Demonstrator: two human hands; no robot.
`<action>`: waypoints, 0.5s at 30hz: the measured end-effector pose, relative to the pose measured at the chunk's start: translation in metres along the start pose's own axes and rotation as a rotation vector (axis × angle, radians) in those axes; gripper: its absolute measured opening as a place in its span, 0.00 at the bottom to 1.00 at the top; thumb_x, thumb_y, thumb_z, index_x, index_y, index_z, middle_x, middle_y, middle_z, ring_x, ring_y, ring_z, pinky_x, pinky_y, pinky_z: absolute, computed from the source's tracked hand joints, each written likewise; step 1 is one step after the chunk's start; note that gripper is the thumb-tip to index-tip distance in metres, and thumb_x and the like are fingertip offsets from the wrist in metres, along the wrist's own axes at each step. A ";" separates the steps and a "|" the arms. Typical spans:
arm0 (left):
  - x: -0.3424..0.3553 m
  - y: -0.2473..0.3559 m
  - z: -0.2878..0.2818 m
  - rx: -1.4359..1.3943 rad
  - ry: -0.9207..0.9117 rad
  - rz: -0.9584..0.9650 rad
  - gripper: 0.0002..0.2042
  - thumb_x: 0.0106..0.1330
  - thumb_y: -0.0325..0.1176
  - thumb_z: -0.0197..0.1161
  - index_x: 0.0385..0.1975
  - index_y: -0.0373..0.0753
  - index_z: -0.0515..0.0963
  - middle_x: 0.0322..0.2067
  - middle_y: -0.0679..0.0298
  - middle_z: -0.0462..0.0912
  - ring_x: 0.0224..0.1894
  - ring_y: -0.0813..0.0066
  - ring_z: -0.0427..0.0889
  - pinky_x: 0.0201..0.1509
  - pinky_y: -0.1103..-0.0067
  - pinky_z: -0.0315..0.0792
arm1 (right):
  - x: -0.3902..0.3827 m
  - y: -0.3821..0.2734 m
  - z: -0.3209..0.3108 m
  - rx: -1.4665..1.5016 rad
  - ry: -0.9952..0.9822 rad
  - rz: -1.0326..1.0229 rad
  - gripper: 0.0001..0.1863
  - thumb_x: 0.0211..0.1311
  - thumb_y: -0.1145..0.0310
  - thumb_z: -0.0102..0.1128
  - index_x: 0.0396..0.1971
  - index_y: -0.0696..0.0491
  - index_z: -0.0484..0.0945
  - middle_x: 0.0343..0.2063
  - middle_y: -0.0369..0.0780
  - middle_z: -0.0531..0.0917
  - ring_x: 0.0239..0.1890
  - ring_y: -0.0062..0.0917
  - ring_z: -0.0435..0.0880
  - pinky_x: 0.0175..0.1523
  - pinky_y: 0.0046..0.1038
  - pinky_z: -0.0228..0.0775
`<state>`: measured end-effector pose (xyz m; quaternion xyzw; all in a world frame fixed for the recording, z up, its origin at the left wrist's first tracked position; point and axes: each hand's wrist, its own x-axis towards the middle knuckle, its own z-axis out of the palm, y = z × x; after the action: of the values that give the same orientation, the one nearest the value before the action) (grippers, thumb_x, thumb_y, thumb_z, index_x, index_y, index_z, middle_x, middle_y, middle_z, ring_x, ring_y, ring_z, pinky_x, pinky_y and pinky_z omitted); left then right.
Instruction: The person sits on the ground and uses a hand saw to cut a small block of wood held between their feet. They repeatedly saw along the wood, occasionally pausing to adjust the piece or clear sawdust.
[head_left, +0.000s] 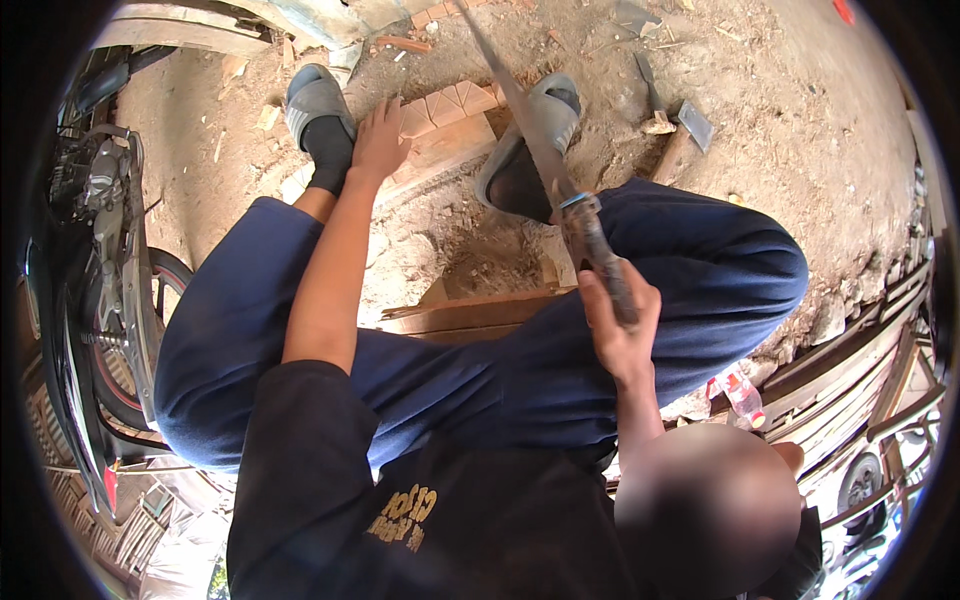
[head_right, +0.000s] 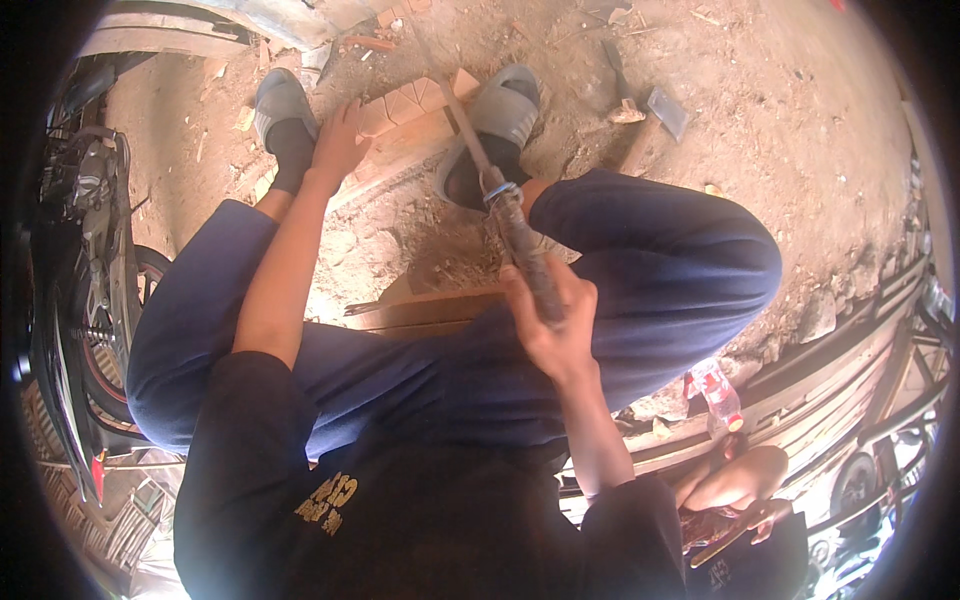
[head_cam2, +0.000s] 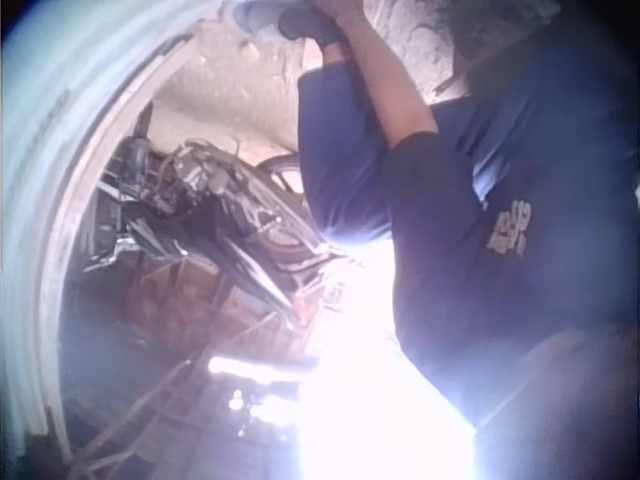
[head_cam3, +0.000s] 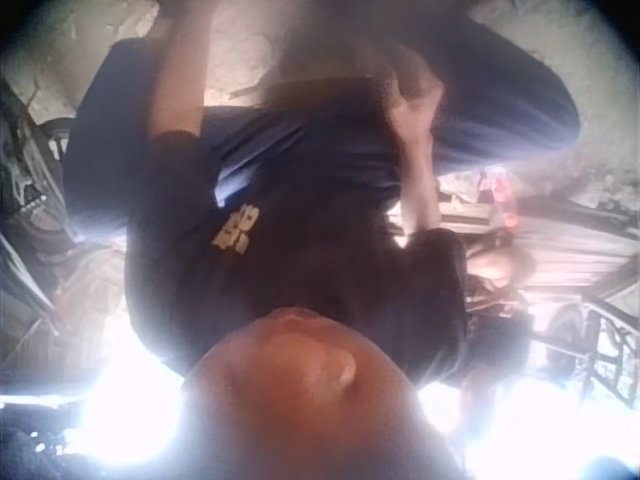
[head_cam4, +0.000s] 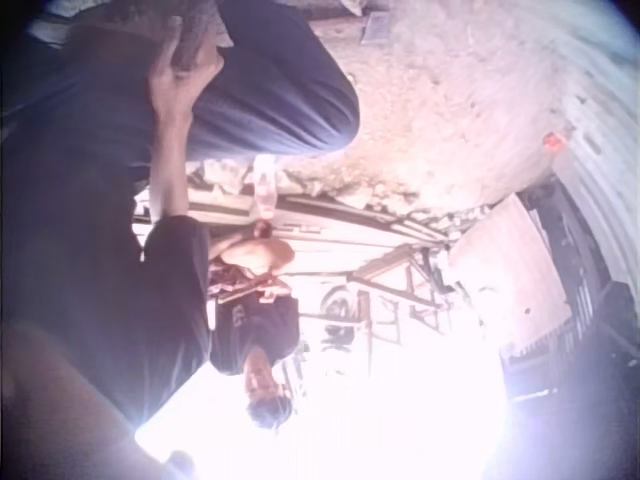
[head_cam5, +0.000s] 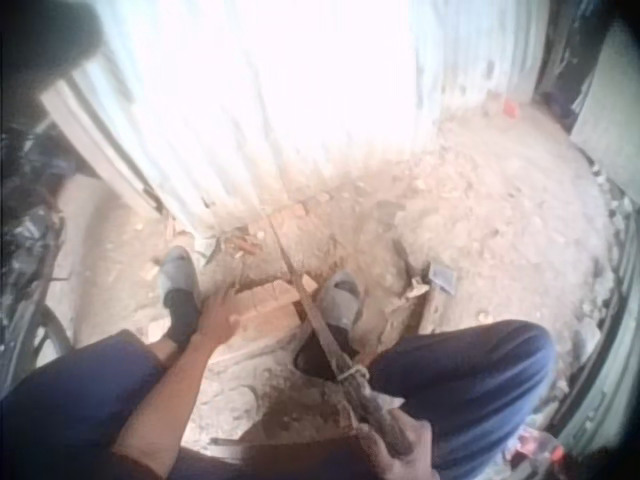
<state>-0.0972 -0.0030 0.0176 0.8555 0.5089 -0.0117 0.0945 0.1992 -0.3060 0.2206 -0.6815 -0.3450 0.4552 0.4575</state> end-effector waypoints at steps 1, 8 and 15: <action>-0.006 0.011 0.007 0.006 0.112 -0.010 0.35 0.65 0.39 0.64 0.70 0.34 0.59 0.69 0.42 0.60 0.70 0.42 0.61 0.72 0.54 0.59 | 0.001 0.000 -0.003 0.111 0.015 -0.021 0.11 0.68 0.67 0.63 0.31 0.60 0.79 0.17 0.35 0.79 0.22 0.12 0.73 0.27 0.23 0.65; -0.059 0.111 0.060 -0.220 0.134 -0.587 0.45 0.70 0.53 0.53 0.72 0.21 0.44 0.72 0.34 0.47 0.76 0.36 0.44 0.78 0.55 0.44 | 0.016 -0.004 -0.009 0.098 0.102 -0.027 0.13 0.70 0.66 0.61 0.28 0.59 0.76 0.18 0.28 0.71 0.23 0.09 0.65 0.27 0.19 0.58; -0.042 0.113 0.074 -0.279 0.050 -0.736 0.47 0.72 0.61 0.43 0.71 0.17 0.44 0.74 0.32 0.42 0.78 0.39 0.38 0.80 0.56 0.33 | -0.023 -0.026 -0.020 0.141 0.117 0.087 0.13 0.69 0.66 0.63 0.27 0.56 0.75 0.17 0.29 0.72 0.18 0.09 0.66 0.22 0.17 0.55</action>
<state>-0.0129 -0.1054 -0.0331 0.5947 0.7806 0.0454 0.1868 0.2084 -0.3238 0.2558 -0.6873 -0.2548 0.4572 0.5037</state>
